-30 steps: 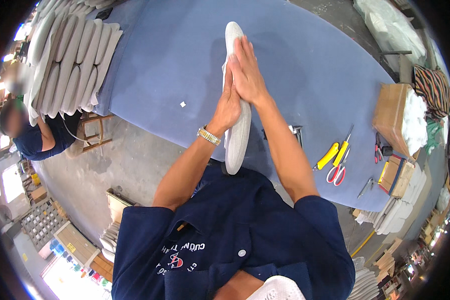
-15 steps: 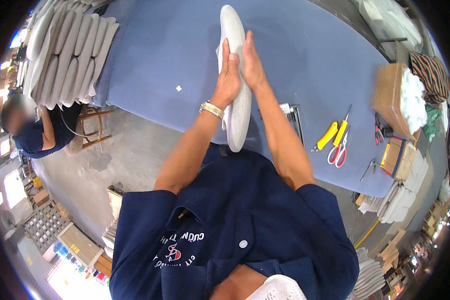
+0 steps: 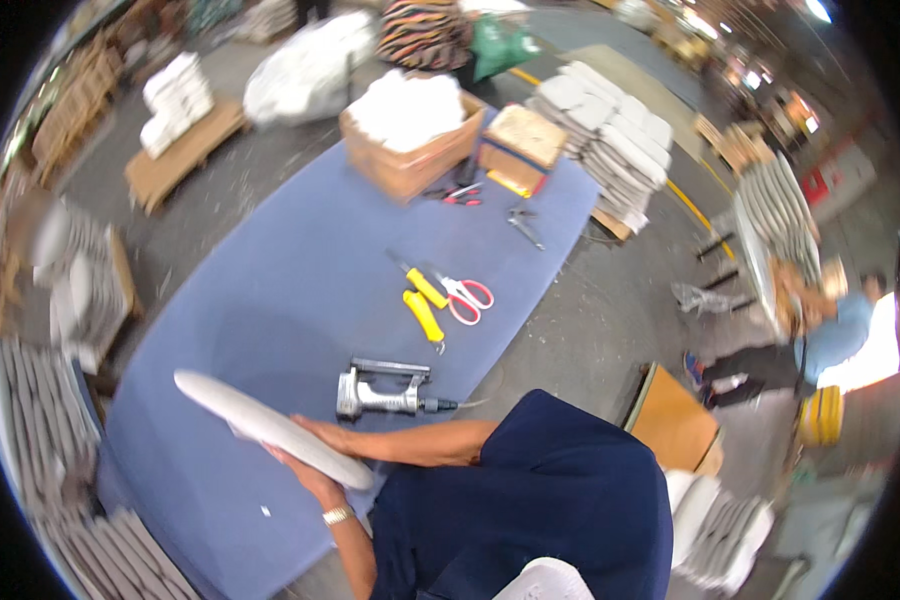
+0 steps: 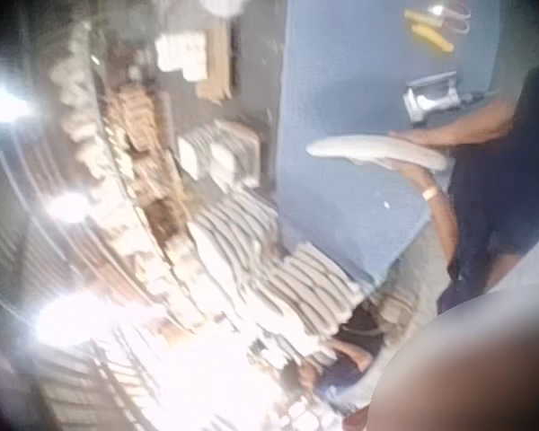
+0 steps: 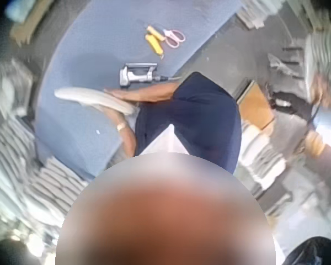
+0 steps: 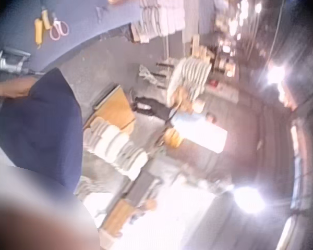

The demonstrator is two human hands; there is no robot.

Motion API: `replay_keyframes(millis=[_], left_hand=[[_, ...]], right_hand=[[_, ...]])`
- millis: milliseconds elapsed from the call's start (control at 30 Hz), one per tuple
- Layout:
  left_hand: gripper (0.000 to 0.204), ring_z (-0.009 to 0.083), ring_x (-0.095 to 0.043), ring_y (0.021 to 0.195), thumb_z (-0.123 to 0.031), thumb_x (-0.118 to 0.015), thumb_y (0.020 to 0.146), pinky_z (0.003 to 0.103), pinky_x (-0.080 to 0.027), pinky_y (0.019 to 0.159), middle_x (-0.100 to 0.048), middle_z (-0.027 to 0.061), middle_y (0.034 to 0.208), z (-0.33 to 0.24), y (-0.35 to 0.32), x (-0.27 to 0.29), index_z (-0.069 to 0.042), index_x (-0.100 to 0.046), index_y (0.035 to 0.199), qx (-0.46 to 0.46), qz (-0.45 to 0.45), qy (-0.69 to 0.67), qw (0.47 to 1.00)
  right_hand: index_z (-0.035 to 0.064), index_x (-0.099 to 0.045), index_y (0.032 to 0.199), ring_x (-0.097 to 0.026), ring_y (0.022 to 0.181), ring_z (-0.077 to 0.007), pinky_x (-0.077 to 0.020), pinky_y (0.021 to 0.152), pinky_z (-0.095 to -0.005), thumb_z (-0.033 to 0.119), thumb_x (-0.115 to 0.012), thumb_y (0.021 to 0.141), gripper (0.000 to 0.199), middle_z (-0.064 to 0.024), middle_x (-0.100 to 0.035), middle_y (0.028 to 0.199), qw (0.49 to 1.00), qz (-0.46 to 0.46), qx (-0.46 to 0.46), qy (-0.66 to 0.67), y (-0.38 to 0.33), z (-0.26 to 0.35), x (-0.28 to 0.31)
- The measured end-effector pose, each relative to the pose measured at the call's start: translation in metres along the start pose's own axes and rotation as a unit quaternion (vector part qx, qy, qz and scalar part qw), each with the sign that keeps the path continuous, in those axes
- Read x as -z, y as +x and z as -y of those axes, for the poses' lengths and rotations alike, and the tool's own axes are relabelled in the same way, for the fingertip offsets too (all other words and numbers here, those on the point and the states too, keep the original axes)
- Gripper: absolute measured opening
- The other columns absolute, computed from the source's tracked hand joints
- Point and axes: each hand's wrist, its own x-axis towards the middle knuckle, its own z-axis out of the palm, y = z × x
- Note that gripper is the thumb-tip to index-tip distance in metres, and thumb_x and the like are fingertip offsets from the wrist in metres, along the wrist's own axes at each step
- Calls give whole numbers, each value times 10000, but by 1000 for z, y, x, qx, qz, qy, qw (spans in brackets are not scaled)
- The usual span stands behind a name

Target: The person assembles cushion covers by hand, folding edges and securing them with a staple gun. They repeatedly pick up cushion covers, align the edges, and staple them closed before stacking the finished items on the table.

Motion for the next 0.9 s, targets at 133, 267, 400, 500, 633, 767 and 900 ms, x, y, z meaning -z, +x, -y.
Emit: replay_keyframes(millis=[133, 267, 400, 500, 633, 767, 900], left_hand=[[806, 380, -210, 1535, -549, -367, 1074, 460, -227, 1234, -181, 270, 1657, -71, -5, -16, -29, -99, 1628, 4, 51, 150, 987], [787, 455, -153, 1543, -455, -565, 993, 541, -135, 1239, -165, 310, 1654, -147, -10, -29, -70, -266, 1611, -128, 164, 433, 877], [768, 482, -168, 1533, -332, -689, 882, 609, -176, 1212, -171, 324, 1647, -204, -34, -21, -81, -410, 1551, -168, 182, 562, 789], [711, 504, -196, 1518, -259, -721, 843, 618, -225, 1194, -179, 333, 1639, -216, -45, 37, -85, -498, 1495, -139, 250, 619, 732], [566, 362, -476, 1405, -301, -697, 898, 547, -339, 1156, -556, 212, 1458, -159, -66, 107, -116, -579, 1420, -5, 217, 555, 803], [655, 382, -439, 1423, -400, -683, 930, 509, -358, 1154, -486, 235, 1509, -67, -123, 146, -71, -505, 1467, -12, -33, 555, 831], [758, 444, -396, 1429, -381, -711, 912, 509, -352, 1160, -380, 288, 1558, -13, -156, 114, -49, -409, 1523, 32, -311, 519, 795]], right_hand=[[78, -426, 1539, -515, 1350, -281, -424, 1124, -414, 759, -314, 990, 881, -161, -483, 1512, 977, 53, -33, 205, -48, 90, -38], [122, -410, 1552, -482, 1375, -285, -402, 1139, -442, 849, -330, 919, 966, -144, -484, 1517, 935, 104, 15, 339, -47, 93, -56], [136, -370, 1579, -438, 1412, -268, -388, 1146, -463, 890, -324, 884, 1027, -116, -448, 1558, 941, 164, 10, 296, -54, 90, -76], [116, -376, 1575, -491, 1370, -256, -435, 1104, -442, 830, -383, 920, 969, -117, -452, 1561, 937, 261, -149, 178, -50, 55, -71], [30, -513, 1466, -659, 1099, -261, -516, 969, -374, 517, -561, 1019, 662, -153, -595, 1430, 781, 507, -51, -360, -49, -20, -43], [24, -585, 1387, -662, 1115, -199, -507, 1008, -336, 284, -663, 1002, 471, -100, -711, 1222, 904, 327, -54, -270, -43, 15, -11], [10, -594, 1357, -665, 1105, -238, -527, 983, -381, 92, -662, 974, 397, -137, -698, 1224, 937, 75, 68, -334, 37, 72, 38]])
